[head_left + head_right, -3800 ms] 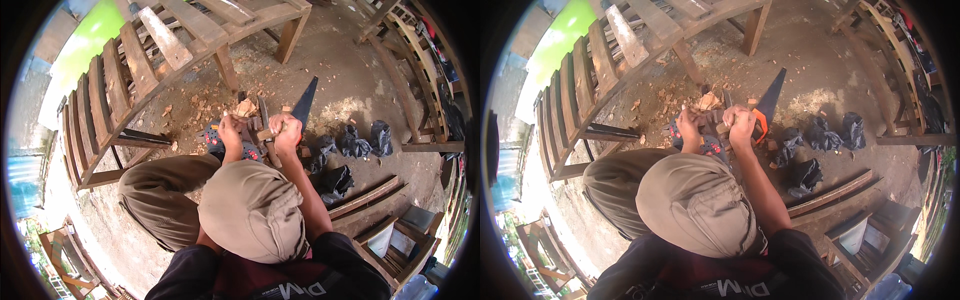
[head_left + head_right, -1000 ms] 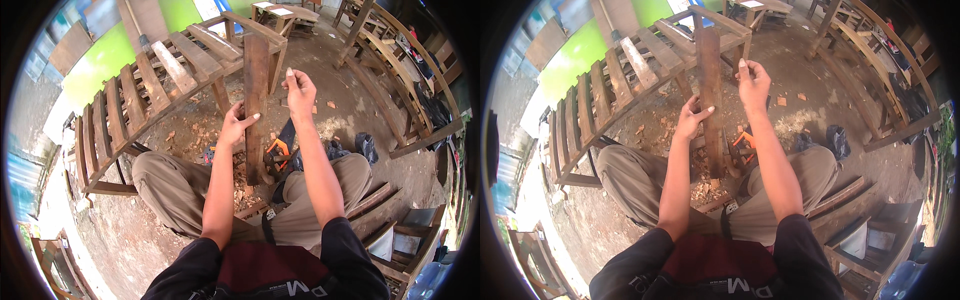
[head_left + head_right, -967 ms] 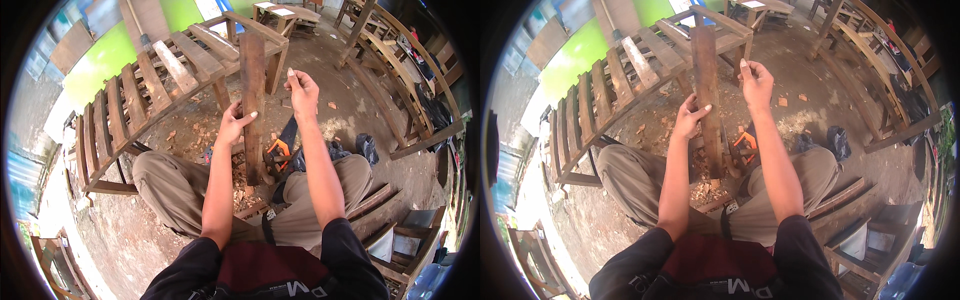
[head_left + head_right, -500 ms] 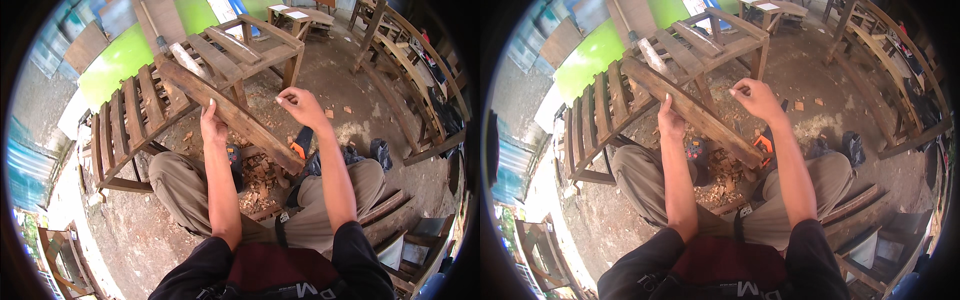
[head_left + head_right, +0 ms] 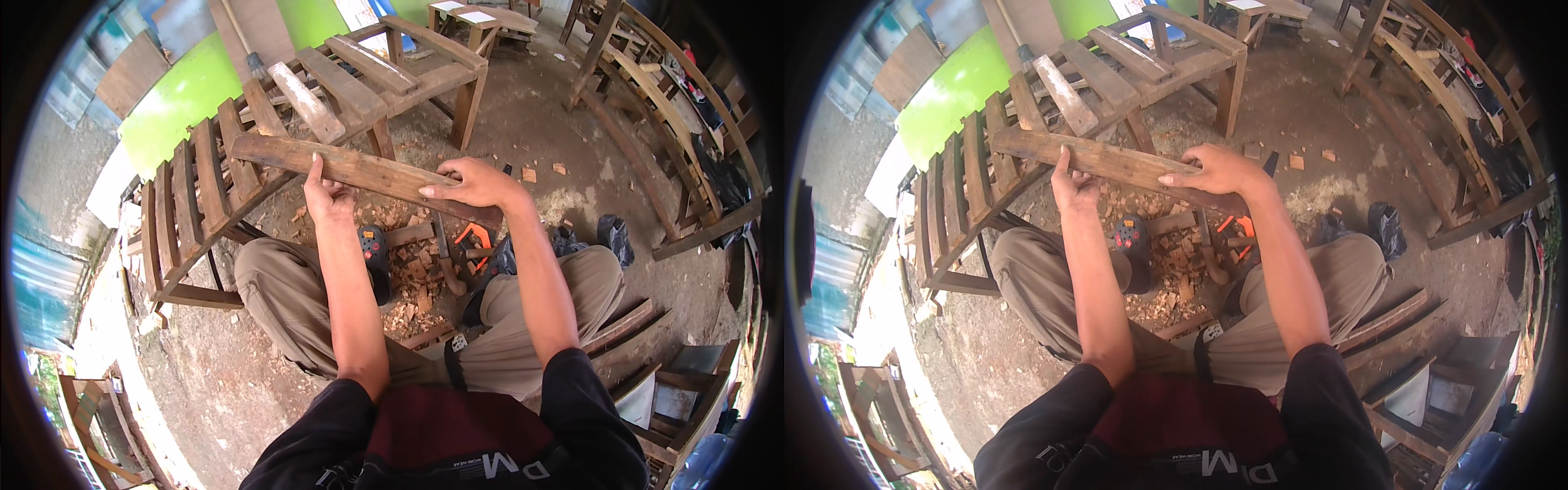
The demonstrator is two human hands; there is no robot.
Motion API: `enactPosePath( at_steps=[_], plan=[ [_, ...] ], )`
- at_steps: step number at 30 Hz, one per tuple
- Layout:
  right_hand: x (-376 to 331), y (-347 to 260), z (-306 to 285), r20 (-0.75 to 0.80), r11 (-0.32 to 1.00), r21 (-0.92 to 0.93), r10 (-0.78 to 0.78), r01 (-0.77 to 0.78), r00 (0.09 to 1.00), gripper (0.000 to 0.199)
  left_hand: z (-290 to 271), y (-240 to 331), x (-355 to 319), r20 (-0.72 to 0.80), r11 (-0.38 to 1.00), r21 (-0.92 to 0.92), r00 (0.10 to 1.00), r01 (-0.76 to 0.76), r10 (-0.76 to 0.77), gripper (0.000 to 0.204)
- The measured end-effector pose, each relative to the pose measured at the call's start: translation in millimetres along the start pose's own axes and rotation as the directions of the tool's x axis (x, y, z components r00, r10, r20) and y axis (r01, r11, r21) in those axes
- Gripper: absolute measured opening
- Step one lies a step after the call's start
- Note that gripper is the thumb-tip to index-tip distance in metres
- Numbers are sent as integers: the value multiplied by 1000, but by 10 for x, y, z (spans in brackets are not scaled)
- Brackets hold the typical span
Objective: The person uses a hammer and chisel to remove a nail from a wooden plank, then places the plank on a wooden pallet. The person then picks up a saw and places it on the pallet.
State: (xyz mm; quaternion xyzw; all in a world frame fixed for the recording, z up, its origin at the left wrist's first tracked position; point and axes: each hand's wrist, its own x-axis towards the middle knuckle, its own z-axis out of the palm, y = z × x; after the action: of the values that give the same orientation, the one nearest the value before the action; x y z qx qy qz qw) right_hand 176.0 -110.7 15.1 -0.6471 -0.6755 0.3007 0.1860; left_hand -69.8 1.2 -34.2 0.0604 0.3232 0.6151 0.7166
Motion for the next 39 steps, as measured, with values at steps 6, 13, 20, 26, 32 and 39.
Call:
enactPosePath(
  at_steps=[6, 13, 20, 26, 32, 39],
  plan=[
    [-18, -36, -18, -71, 998, 64, -20, 25, 997, 78, 54, 19, -78, 129, 992, -50, 984, -117, 122, 54],
    [-108, -343, 70, -440, 933, -324, -294, 156, 849, 64, 28, 87, -86, 442, 924, -364, 852, -115, 280, 93],
    [-148, -677, 192, -400, 909, -371, -339, 188, 851, 77, -143, 219, 74, 438, 746, -639, 708, -188, 554, 85],
    [-172, -594, 239, -182, 936, -327, -197, 130, 963, 97, -219, 283, -11, 322, 693, -707, 809, -139, 491, 72],
    [-45, -556, 403, -238, 922, -339, -277, 188, 931, 95, -178, 334, -59, 302, 680, -723, 832, -117, 464, 71],
    [-56, -562, 307, -466, 897, -400, -373, 185, 802, 76, 230, 409, -4, 125, 808, -355, 832, -471, 540, 90]
  ],
)
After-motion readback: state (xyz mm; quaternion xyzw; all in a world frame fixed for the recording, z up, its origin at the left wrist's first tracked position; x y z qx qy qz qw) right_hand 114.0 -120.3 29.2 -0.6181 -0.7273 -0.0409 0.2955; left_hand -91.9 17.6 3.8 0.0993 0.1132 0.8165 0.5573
